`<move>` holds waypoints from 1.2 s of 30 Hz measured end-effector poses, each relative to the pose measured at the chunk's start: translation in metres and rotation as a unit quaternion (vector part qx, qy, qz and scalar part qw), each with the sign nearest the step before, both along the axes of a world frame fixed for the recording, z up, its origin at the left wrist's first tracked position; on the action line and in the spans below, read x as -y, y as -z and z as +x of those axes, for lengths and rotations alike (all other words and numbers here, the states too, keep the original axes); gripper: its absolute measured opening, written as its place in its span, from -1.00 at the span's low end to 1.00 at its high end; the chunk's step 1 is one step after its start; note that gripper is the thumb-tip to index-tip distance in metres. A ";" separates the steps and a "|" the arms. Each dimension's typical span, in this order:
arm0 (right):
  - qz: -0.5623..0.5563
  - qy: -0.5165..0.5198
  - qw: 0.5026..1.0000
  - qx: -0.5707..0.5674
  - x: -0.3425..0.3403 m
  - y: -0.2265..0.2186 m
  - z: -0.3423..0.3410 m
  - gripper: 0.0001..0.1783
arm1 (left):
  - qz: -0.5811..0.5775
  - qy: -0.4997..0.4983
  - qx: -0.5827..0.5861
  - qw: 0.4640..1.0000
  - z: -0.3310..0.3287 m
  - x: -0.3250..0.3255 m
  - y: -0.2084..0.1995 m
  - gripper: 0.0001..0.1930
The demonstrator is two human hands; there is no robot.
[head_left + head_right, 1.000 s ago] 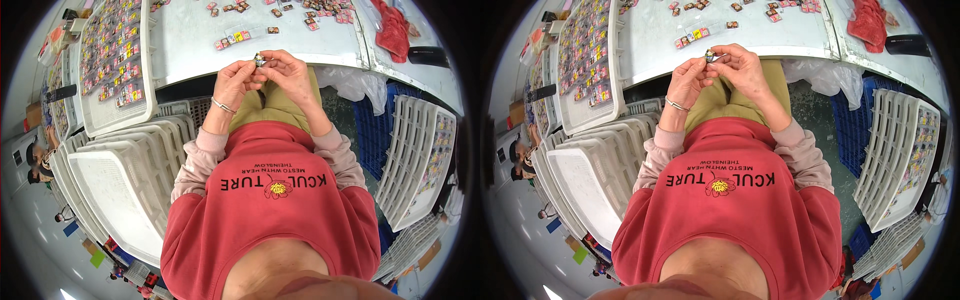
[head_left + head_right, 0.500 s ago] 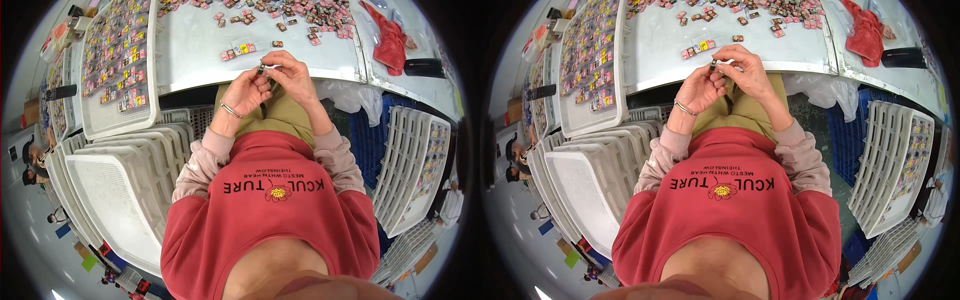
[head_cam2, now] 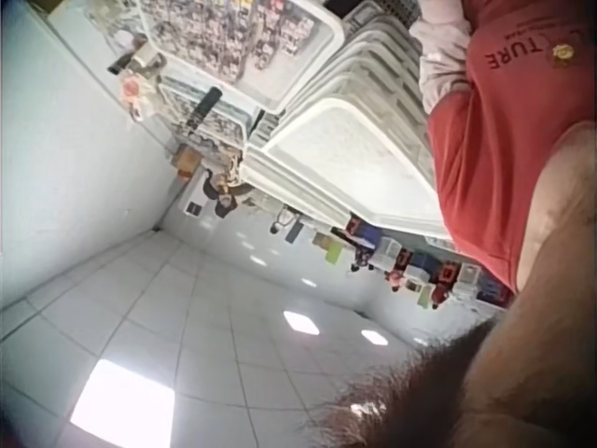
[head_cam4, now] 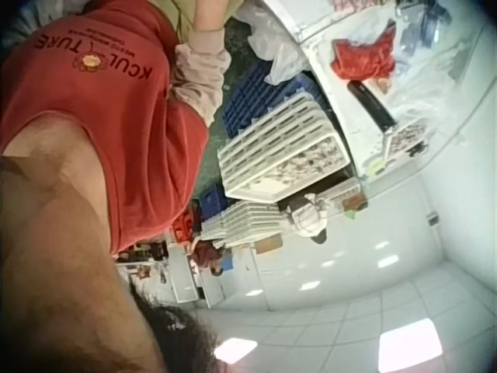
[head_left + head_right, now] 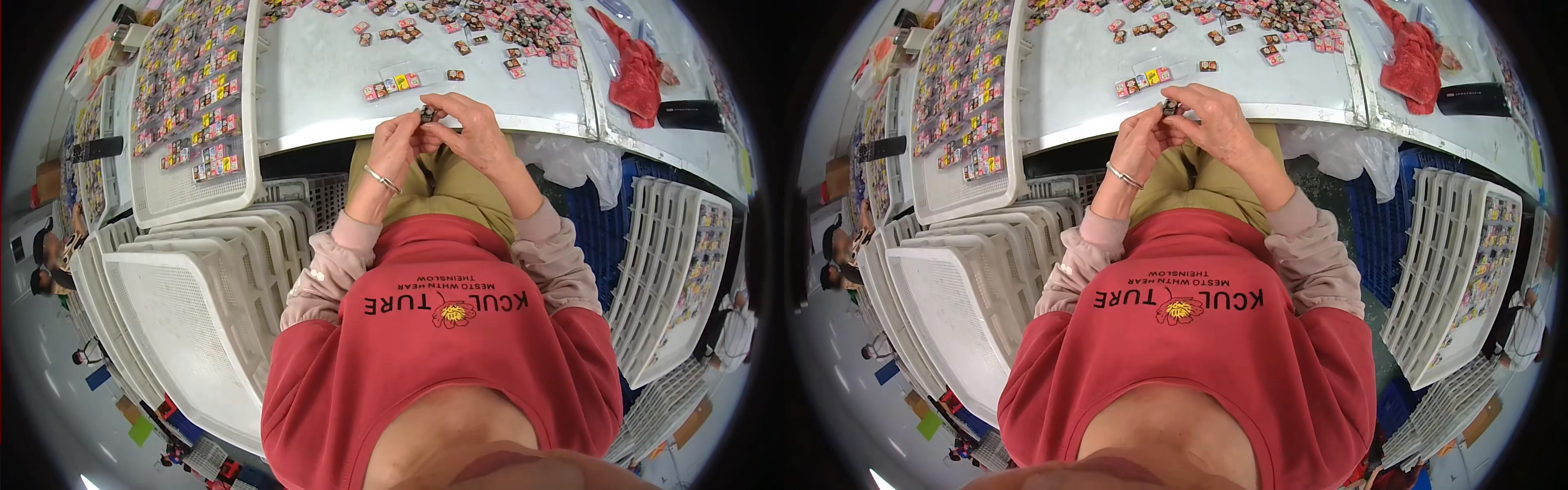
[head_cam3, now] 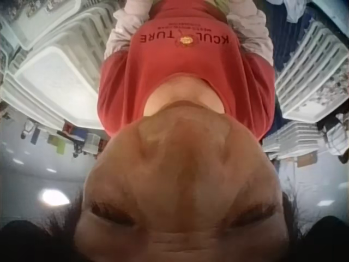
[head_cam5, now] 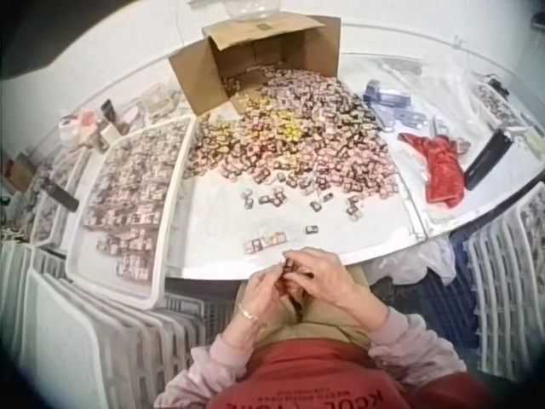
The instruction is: The recorder is picking up small plastic toy-like items from a large pile on a table and arranging them into individual compartments of a sorting tray.
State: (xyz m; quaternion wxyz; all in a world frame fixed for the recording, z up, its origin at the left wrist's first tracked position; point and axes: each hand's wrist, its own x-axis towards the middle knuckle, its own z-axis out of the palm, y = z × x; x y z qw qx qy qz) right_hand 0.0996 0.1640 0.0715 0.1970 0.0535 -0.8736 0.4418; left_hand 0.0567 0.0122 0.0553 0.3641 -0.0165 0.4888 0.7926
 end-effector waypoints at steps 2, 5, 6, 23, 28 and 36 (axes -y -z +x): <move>0.072 -0.096 0.993 0.003 -0.009 -0.005 -0.002 -0.67 | 0.004 0.011 0.008 1.000 -0.001 0.006 0.003 -0.75; 0.109 -0.166 0.979 0.052 -0.013 -0.015 -0.001 -0.70 | -0.035 0.044 -0.010 0.998 -0.002 0.013 0.008 -0.75; 0.110 -0.165 0.979 0.052 -0.014 -0.015 0.001 -0.70 | -0.032 0.071 0.006 0.997 -0.001 0.014 0.011 -0.76; -0.079 0.085 0.990 0.082 -0.025 0.045 -0.076 -0.79 | -0.315 0.008 -0.724 0.614 -0.063 -0.006 0.034 -0.74; 0.037 0.081 0.989 0.121 -0.020 0.046 -0.076 -0.87 | -0.314 -0.009 -0.737 0.599 -0.061 -0.001 0.039 -0.73; 0.165 0.011 0.985 0.037 -0.025 0.045 -0.077 -0.90 | -0.266 0.007 -0.724 0.637 -0.067 0.004 0.042 -0.73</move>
